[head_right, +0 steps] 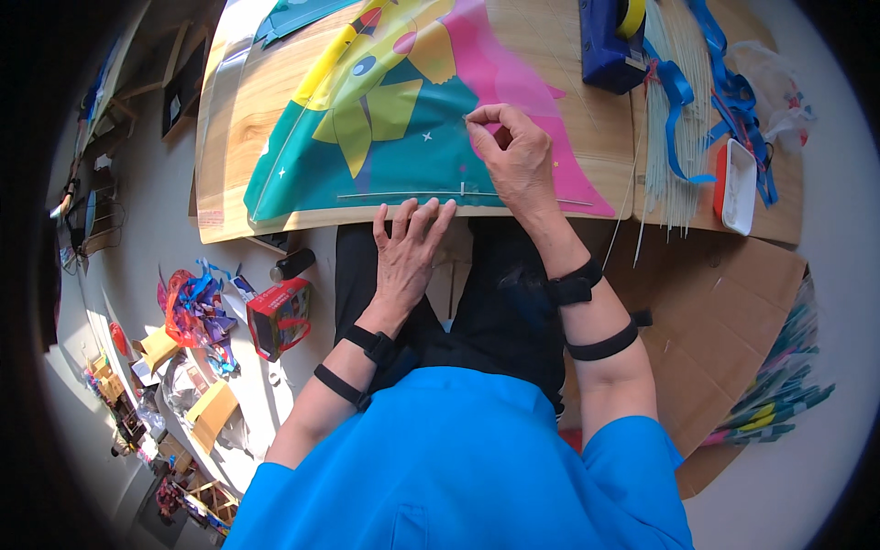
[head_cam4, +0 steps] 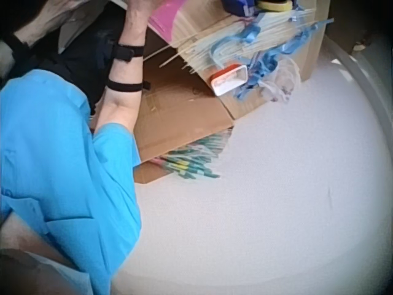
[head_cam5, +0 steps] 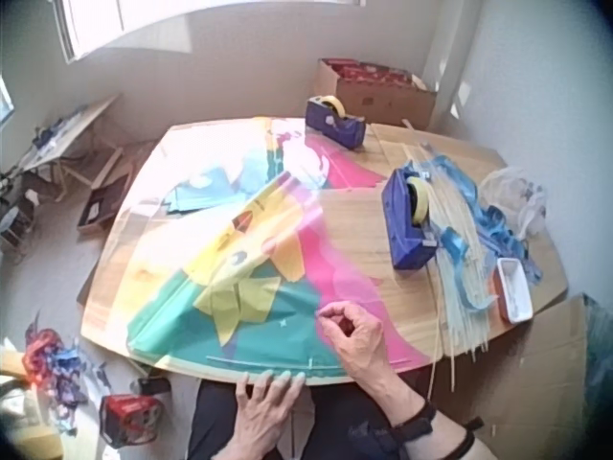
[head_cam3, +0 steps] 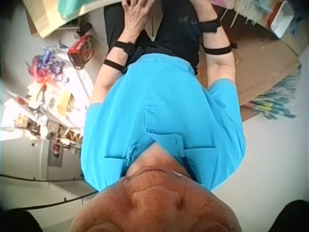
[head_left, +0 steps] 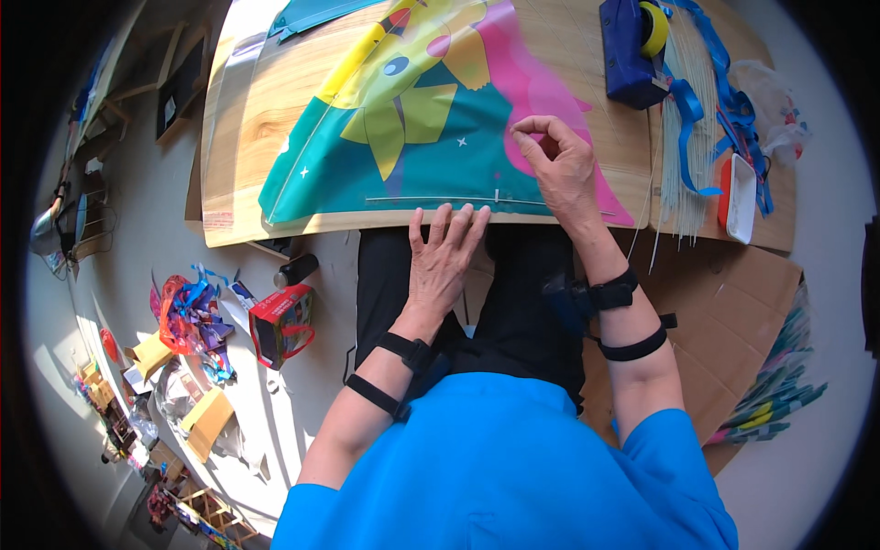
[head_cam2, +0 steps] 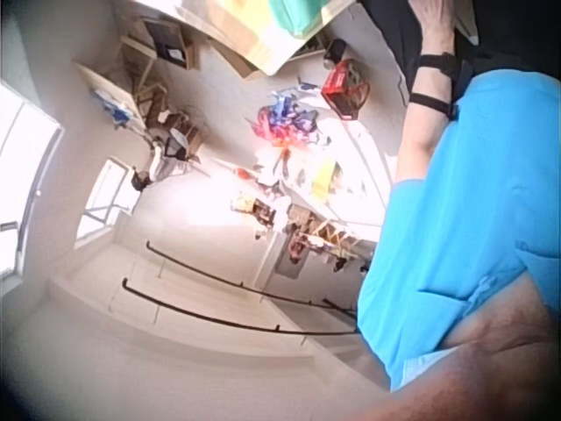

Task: Assembling a kite by attaching support rods and tape to a plastic sheet.

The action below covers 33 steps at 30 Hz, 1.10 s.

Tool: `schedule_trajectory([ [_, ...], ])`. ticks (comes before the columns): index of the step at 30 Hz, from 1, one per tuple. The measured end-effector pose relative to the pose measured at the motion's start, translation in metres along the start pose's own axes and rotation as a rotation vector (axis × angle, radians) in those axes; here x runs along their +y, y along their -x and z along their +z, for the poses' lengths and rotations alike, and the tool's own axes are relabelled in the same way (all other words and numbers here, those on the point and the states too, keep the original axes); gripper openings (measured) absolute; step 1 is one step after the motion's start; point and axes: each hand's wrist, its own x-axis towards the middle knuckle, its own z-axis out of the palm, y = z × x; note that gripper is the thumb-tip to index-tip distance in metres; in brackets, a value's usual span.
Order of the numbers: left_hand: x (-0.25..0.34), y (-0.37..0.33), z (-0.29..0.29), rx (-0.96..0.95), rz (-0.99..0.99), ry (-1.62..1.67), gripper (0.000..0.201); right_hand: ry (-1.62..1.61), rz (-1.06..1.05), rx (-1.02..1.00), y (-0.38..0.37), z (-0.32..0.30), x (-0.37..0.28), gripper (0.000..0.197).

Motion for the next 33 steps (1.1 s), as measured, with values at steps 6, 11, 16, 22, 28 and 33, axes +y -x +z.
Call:
schedule_trajectory([
  [6,0.000,0.000,0.000,0.019,0.004,0.015,0.066,-0.527,0.447,-0.201,0.044,0.000,-0.003,0.012],
  [11,-0.008,-0.006,-0.023,0.122,-0.092,0.469,0.054,-0.487,0.420,-0.242,0.058,-0.005,0.001,0.011],
  [16,-0.008,-0.015,-0.055,-0.042,-0.449,1.303,0.054,-0.569,0.491,-0.420,0.068,-0.029,-0.029,0.010],
  [22,-0.006,0.010,-0.061,-0.438,-0.313,1.816,0.048,-0.837,0.663,-0.632,0.114,-0.037,-0.048,0.014],
  [28,0.001,0.050,-0.054,-0.384,-0.393,1.692,0.033,-0.899,0.702,-0.503,0.156,-0.035,-0.043,0.016],
  [33,0.023,0.061,-0.087,-0.291,-0.286,1.770,0.054,-1.010,0.667,-0.611,0.181,-0.043,-0.054,0.015],
])
